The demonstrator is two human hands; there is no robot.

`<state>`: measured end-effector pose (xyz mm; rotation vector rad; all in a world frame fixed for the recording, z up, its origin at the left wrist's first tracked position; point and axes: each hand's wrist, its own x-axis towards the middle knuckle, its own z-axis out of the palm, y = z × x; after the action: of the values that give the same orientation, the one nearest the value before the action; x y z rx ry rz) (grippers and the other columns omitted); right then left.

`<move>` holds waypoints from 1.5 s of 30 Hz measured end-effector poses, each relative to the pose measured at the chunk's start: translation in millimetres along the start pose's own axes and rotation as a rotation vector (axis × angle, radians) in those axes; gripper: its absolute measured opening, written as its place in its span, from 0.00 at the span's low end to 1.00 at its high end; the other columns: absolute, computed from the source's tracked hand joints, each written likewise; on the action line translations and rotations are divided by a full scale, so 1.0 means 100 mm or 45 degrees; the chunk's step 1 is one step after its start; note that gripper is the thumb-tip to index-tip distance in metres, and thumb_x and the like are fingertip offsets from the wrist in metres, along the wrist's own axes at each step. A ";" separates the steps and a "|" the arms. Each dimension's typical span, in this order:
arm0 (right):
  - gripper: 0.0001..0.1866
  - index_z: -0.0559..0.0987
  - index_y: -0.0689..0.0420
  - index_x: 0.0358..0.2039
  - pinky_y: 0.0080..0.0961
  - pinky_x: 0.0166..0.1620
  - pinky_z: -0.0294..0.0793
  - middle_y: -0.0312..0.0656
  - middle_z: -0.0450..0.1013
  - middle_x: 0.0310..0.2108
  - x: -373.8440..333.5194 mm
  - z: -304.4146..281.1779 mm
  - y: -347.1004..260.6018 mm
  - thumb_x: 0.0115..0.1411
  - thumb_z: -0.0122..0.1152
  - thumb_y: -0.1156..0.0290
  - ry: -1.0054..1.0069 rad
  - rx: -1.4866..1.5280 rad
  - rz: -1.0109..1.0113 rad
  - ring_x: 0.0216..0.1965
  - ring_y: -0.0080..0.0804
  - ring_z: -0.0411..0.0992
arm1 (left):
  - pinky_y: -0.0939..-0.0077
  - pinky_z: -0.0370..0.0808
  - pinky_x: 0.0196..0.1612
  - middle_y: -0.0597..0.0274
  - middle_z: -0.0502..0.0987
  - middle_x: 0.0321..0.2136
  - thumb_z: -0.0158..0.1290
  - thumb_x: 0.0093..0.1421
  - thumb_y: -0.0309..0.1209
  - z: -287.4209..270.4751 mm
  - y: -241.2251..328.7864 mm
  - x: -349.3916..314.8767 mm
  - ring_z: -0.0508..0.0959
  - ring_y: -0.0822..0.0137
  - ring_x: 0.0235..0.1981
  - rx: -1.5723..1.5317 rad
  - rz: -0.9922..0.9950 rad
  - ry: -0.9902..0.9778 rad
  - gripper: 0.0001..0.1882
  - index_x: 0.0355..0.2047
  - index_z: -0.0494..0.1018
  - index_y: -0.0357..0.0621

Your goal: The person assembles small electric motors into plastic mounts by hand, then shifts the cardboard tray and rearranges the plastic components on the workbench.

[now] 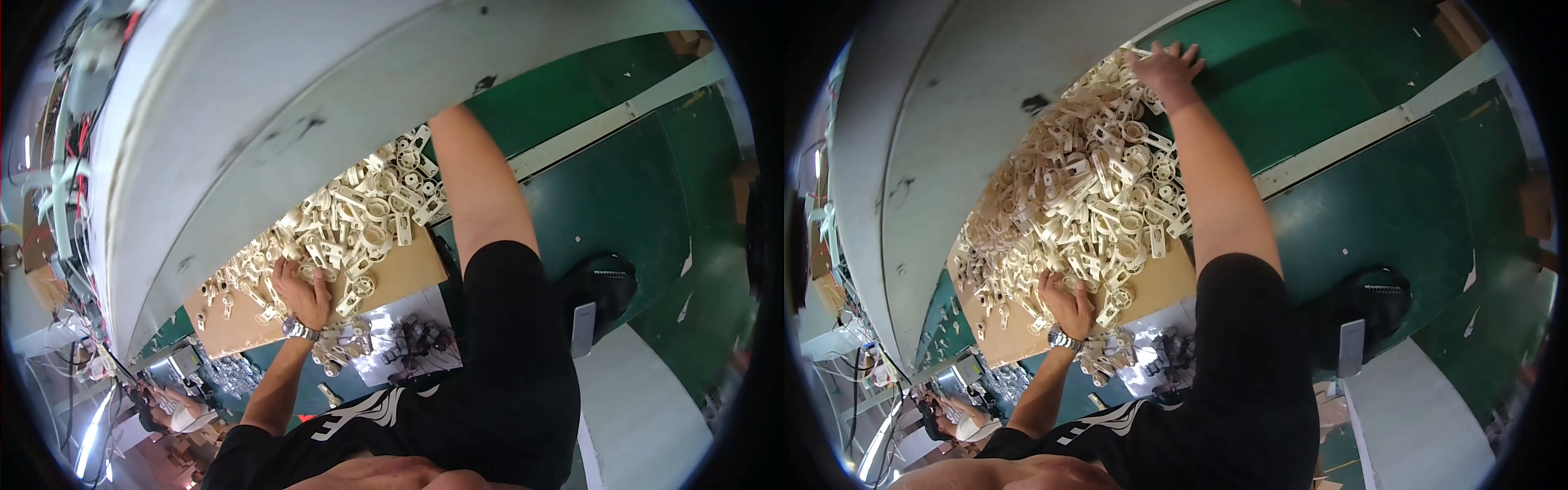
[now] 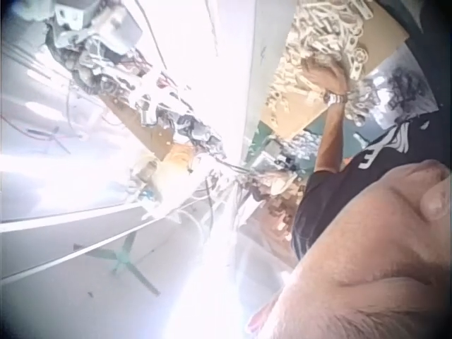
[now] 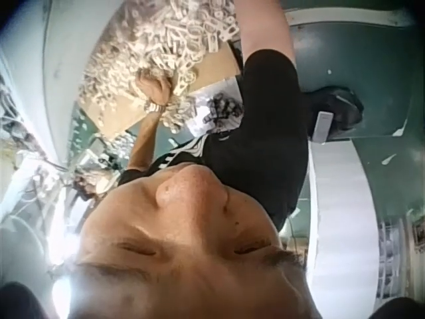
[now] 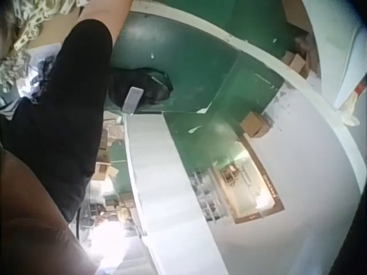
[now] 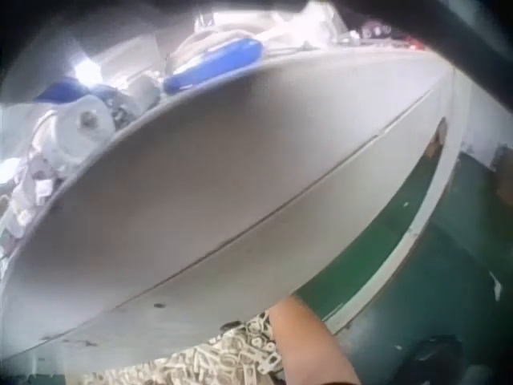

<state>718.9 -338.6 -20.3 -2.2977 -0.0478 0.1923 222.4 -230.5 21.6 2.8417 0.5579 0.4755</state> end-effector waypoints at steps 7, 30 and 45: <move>0.21 0.78 0.58 0.49 0.38 0.46 0.79 0.49 0.82 0.41 -0.29 0.85 -0.47 0.56 0.64 0.61 0.074 1.040 -0.117 0.41 0.47 0.80 | 0.41 0.50 0.67 0.28 0.57 0.65 0.53 0.68 0.41 0.02 -0.08 -0.13 0.57 0.35 0.65 0.086 -0.002 -0.033 0.30 0.61 0.61 0.30; 0.41 0.70 0.54 0.63 0.56 0.64 0.62 0.46 0.69 0.63 -1.29 0.80 -1.23 0.59 0.60 0.38 -0.666 0.069 -0.222 0.63 0.47 0.65 | 0.40 0.54 0.64 0.29 0.58 0.63 0.52 0.70 0.40 0.02 0.03 -0.05 0.59 0.35 0.62 0.012 -0.007 -0.021 0.26 0.58 0.64 0.32; 0.48 0.66 0.52 0.66 0.46 0.59 0.76 0.49 0.63 0.67 -0.83 0.34 0.21 0.52 0.70 0.37 -0.331 -0.123 0.062 0.63 0.51 0.69 | 0.42 0.55 0.65 0.34 0.63 0.59 0.53 0.69 0.39 0.01 0.06 -0.03 0.60 0.37 0.61 -0.061 0.041 -0.029 0.26 0.58 0.64 0.30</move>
<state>631.0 -335.9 -47.6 -2.3575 -0.1363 0.5229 221.9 -237.0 21.4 2.8107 0.4905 0.4554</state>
